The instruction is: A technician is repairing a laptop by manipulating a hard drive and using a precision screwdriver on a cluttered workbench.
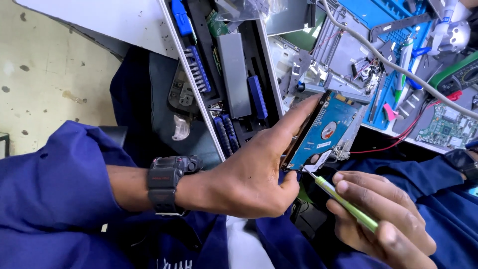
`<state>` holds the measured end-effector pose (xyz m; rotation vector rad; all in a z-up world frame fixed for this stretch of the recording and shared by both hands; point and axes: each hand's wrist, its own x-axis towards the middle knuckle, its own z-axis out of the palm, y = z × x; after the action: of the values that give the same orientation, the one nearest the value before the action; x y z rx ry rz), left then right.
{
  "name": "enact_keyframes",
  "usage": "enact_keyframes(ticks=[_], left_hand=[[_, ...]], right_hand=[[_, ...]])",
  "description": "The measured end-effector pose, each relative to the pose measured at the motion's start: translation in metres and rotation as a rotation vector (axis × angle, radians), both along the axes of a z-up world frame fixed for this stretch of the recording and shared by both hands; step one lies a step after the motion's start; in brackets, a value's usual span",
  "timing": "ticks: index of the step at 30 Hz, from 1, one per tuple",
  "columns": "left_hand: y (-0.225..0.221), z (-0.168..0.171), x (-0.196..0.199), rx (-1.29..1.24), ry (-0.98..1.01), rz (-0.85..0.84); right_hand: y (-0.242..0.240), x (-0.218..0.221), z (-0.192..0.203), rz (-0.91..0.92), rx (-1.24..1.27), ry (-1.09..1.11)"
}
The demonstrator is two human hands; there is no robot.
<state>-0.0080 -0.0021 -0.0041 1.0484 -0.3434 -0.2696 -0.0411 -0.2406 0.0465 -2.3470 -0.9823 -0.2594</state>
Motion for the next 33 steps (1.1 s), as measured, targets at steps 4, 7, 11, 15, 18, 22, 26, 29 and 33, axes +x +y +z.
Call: enact_keyframes(ticks=[4, 7, 11, 15, 18, 22, 26, 29, 33], left_hand=[[-0.002, -0.004, -0.002, 0.061, -0.016, 0.013], [-0.002, -0.006, -0.002, 0.079, -0.005, 0.007], [-0.002, -0.006, -0.002, 0.123, -0.011, -0.008], [-0.001, -0.005, -0.003, 0.109, -0.022, -0.036], [0.000, -0.006, -0.005, 0.107, -0.062, -0.019], [0.002, 0.004, -0.006, 0.195, -0.040, -0.058], [0.000, 0.017, 0.000, 0.042, 0.113, -0.052], [-0.006, 0.013, -0.002, -0.178, 0.333, -0.085], [-0.008, 0.005, -0.004, -0.328, 0.429, -0.041]], right_hand=[[-0.006, -0.003, 0.012, 0.057, -0.152, 0.113], [-0.009, 0.003, -0.011, -0.028, 0.053, -0.038], [0.000, 0.002, -0.006, 0.035, 0.067, -0.047], [-0.011, 0.002, 0.004, 0.002, -0.045, 0.033], [0.006, 0.009, -0.001, 0.015, -0.061, -0.113], [0.031, 0.017, -0.018, -0.038, 0.027, -0.360], [0.019, 0.022, -0.013, 0.013, -0.083, -0.352], [0.013, 0.022, -0.007, 0.020, -0.106, -0.293], [0.010, 0.027, -0.002, 0.063, -0.055, -0.341]])
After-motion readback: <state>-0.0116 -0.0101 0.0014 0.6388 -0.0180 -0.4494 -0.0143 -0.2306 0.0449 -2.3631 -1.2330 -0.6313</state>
